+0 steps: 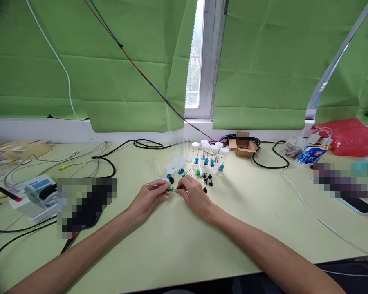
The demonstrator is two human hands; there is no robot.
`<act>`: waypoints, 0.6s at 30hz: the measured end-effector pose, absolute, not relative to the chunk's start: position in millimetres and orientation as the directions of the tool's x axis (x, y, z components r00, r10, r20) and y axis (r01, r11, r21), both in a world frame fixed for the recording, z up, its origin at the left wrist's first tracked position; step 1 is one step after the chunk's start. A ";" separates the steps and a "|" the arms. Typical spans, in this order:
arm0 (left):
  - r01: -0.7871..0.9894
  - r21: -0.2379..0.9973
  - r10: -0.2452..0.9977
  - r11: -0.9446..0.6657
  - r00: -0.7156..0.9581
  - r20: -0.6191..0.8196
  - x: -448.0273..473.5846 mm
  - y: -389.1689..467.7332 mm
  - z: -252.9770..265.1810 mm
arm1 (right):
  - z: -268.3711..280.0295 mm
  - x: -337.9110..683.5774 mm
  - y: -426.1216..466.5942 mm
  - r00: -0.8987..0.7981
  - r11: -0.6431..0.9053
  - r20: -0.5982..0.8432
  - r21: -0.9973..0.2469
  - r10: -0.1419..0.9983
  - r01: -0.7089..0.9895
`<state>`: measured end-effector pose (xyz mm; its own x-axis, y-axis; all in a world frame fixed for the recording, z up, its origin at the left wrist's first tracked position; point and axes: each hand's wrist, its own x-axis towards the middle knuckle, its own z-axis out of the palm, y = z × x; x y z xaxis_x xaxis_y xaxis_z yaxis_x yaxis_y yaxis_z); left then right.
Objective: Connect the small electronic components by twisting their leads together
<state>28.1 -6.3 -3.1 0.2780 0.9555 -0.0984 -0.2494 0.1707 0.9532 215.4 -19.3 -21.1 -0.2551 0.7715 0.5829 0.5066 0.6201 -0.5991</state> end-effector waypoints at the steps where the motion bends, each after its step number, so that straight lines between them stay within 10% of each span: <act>1: -0.248 0.953 0.955 0.171 0.278 -0.099 28.2 -6.7 -2.8 | -22.2 214.7 -19.9 -0.261 0.626 0.582 -0.611 0.770 0.485; 18: -0.238 0.960 0.942 0.149 0.329 -0.065 27.4 -7.9 -0.5 | -23.6 213.3 -20.1 -0.265 0.586 0.524 -0.707 0.810 0.395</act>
